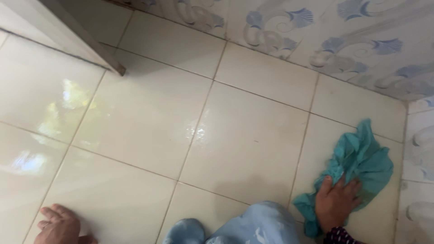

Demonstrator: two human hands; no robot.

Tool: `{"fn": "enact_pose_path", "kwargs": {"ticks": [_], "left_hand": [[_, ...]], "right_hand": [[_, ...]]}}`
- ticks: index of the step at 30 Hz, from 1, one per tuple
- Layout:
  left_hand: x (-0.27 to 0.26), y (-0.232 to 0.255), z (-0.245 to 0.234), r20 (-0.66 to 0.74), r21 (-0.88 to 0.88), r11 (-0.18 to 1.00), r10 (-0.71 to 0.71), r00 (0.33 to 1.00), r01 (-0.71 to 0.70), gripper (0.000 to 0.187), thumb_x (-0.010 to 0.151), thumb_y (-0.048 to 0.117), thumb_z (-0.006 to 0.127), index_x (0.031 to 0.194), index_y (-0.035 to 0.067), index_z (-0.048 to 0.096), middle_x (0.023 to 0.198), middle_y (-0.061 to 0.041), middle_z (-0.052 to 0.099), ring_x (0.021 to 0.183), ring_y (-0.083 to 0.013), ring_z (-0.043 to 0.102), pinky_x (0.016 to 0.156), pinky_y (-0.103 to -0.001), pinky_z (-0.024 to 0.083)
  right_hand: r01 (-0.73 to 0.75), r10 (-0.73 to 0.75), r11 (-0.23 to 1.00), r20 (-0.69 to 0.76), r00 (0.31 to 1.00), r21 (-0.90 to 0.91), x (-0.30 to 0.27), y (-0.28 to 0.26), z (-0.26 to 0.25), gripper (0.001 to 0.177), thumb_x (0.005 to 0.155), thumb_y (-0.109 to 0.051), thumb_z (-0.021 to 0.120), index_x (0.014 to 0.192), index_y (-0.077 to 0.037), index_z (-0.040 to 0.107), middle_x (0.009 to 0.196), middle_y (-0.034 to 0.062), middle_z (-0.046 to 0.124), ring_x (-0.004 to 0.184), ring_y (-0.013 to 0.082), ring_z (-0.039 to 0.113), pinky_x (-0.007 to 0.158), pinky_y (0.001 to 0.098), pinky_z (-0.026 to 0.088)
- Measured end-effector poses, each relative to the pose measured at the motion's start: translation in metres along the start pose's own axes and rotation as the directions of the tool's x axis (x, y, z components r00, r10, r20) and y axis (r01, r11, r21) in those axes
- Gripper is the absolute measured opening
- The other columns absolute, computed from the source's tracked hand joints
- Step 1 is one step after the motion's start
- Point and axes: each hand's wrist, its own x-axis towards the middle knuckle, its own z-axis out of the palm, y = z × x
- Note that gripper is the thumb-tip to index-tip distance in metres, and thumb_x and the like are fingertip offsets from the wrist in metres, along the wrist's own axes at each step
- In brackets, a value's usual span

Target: The person wipes a tiled floor with a teal cloth, moving across the surface to clean different sections. They use their left hand to support their weight on the floor while scrubbing with their right hand.

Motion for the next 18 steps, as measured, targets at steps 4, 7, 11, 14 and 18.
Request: {"fn": "enact_pose_path", "kwargs": {"ticks": [4,7,11,14,18], "left_hand": [[-0.030,0.002,-0.050,0.188,-0.047,0.994,0.111,0.976,-0.103,0.162,0.049,0.065,0.091,0.156,-0.017,0.002,0.158,-0.045,0.018,0.142,-0.0496,0.043,0.113,-0.042,0.048],[-0.045,0.006,-0.081,0.288,-0.117,0.991,0.090,0.953,-0.058,0.161,0.055,0.060,0.094,0.156,-0.014,-0.008,0.161,-0.041,0.004,0.150,-0.0491,0.029,0.114,-0.044,0.049],[-0.061,0.003,-0.103,0.284,-0.094,0.984,0.171,0.944,-0.150,0.154,0.061,0.065,0.085,0.154,-0.019,-0.005,0.158,-0.047,0.008,0.147,-0.0509,0.033,0.111,-0.042,0.053],[-0.067,0.004,-0.113,0.284,-0.116,0.982,0.174,0.943,-0.147,0.154,0.061,0.065,0.087,0.153,-0.018,-0.004,0.157,-0.046,0.008,0.147,-0.0509,0.032,0.110,-0.042,0.053],[-0.070,0.004,-0.121,0.287,-0.080,0.981,0.191,0.939,-0.175,0.155,0.063,0.070,0.086,0.153,-0.019,-0.003,0.157,-0.047,0.009,0.146,-0.0507,0.034,0.107,-0.041,0.056]], "right_hand": [[0.117,-0.117,0.993,0.011,0.993,0.013,-0.018,-0.071,-0.001,0.067,0.111,-0.047,0.036,0.153,0.006,0.044,0.163,0.0379,0.034,0.156,0.0513,0.025,0.121,0.0711,0.019],[0.253,-0.257,0.962,0.023,0.966,0.099,-0.011,-0.137,-0.012,0.073,0.106,-0.049,0.038,0.157,0.004,0.042,0.157,0.0403,0.033,0.151,0.0541,0.023,0.117,0.0726,0.017],[0.432,-0.438,0.897,0.071,0.896,0.094,0.004,-0.219,-0.024,0.075,0.103,-0.053,0.042,0.153,0.003,0.043,0.157,0.0410,0.030,0.150,0.0556,0.021,0.117,0.0725,0.015],[0.551,-0.562,0.827,0.142,0.815,0.111,0.015,-0.271,-0.029,0.077,0.100,-0.055,0.046,0.152,0.003,0.044,0.154,0.0412,0.029,0.149,0.0561,0.021,0.116,0.0728,0.015],[0.690,-0.717,0.693,0.110,0.688,0.207,0.016,-0.328,-0.030,0.078,0.098,-0.056,0.048,0.152,-0.001,0.042,0.154,0.0407,0.028,0.148,0.0550,0.020,0.116,0.0716,0.014]]}}
